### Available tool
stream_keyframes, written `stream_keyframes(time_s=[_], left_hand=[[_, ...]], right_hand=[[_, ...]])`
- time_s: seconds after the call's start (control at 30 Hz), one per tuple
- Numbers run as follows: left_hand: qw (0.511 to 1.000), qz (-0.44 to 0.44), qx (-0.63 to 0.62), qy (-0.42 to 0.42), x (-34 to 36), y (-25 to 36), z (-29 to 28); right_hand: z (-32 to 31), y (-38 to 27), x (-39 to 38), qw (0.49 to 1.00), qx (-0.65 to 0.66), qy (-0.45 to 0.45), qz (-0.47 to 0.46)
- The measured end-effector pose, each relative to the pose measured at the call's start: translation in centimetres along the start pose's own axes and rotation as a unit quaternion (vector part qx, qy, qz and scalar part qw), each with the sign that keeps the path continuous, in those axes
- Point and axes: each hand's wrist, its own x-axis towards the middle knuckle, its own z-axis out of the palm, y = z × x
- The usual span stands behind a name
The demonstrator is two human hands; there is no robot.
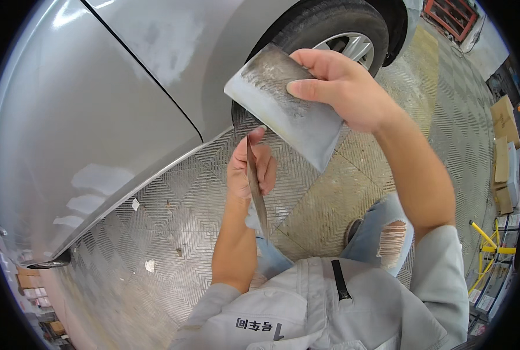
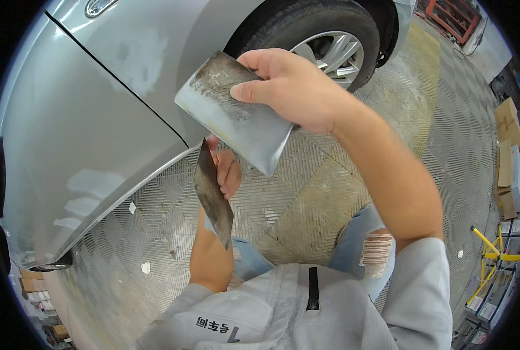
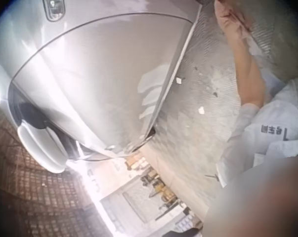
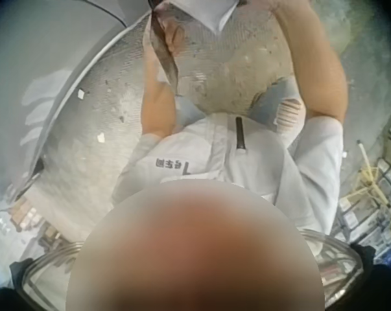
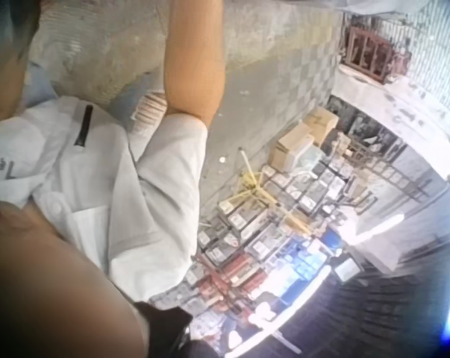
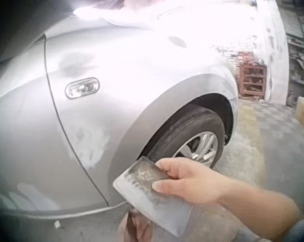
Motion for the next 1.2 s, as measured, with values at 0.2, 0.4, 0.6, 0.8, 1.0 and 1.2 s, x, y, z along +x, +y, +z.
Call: stream_keyframes(time_s=[0.2,0.4,0.6,0.8,1.0,1.2], left_hand=[[0.996,-0.065,0.06,0.012,-1.0,-0.1,-0.6],[0.93,-0.09,0.134,0.33,-1.2,0.0,0.6],[0.994,-0.007,0.101,0.04,-0.2,0.1,0.5],[0.965,-0.045,0.26,-0.015,-1.0,1.0,1.1],[0.952,-0.079,0.293,-0.031,-1.3,0.9,1.4],[0.956,-0.064,0.284,-0.048,-1.1,0.8,1.4]], right_hand=[[-0.2,-0.4,1.1,0.974,-0.199,-0.104,0.035],[0.3,-0.9,-0.2,0.977,-0.124,-0.174,0.018],[0.3,1.4,-0.4,0.964,-0.106,0.218,-0.114],[0.0,2.8,-1.4,0.966,-0.041,0.2,-0.162],[0.1,2.8,-1.6,0.967,-0.078,0.185,-0.158],[-0.2,2.9,-1.7,0.971,-0.104,0.16,-0.143]])
